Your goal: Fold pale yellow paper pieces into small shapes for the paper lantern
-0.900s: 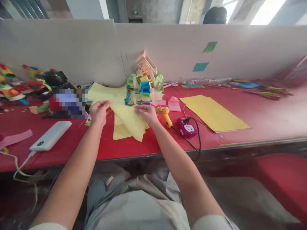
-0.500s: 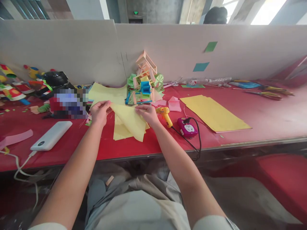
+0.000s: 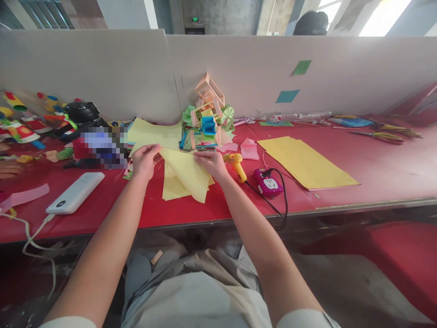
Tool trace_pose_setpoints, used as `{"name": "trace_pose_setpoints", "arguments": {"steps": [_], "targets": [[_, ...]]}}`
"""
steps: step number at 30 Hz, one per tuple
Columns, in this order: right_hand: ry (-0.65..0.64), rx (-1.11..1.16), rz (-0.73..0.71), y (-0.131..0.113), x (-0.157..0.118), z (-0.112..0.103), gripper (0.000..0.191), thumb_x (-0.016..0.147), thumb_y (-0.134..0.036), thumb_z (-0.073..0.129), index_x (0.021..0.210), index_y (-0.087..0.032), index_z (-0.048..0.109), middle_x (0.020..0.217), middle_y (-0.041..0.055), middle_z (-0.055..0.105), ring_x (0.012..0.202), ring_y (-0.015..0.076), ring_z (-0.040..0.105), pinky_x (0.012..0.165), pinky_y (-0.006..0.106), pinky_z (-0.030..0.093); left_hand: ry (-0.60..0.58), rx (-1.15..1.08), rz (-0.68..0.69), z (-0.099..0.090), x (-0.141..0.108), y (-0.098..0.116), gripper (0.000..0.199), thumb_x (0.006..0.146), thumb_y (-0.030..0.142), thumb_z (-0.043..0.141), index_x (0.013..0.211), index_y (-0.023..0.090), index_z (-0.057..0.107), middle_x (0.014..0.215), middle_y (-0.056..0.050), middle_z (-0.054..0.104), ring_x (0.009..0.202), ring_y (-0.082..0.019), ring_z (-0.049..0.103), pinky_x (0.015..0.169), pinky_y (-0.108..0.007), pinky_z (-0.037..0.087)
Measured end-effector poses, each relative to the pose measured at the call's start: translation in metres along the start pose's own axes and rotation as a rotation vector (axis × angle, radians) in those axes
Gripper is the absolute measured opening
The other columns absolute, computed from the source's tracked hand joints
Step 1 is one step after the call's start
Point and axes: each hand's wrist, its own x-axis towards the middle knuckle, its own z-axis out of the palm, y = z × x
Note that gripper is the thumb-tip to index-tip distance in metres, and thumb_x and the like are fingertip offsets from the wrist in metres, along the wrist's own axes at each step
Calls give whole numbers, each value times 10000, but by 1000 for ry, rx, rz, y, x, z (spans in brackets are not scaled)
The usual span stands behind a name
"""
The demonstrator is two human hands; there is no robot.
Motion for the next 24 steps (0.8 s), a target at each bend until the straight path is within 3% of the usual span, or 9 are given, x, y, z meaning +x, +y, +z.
{"name": "trace_pose_setpoints", "arguments": {"steps": [13,19,24], "targets": [[28,-88,-28,0,1,-1,385,682,-437,773,953,-166,794,962,96,764,901,256,701,793,377,550,12,-5,-52,1,0,1,408,532,389,899,777,155,670,712,-12,683,646,-128,655,666,-268,564],[90,-121,-118,1,1,-1,337,702,-411,748,934,-172,797,962,82,769,963,271,690,860,392,533,-278,-61,-315,7,-12,3,477,585,505,870,848,172,654,884,-57,708,758,-159,684,684,-265,557],[118,-126,-121,1,0,0,354,716,-426,726,961,-179,792,960,72,766,962,273,692,854,387,542,-391,65,-377,16,-25,-8,465,546,347,912,907,171,677,927,-78,721,776,-179,688,687,-283,552]]}}
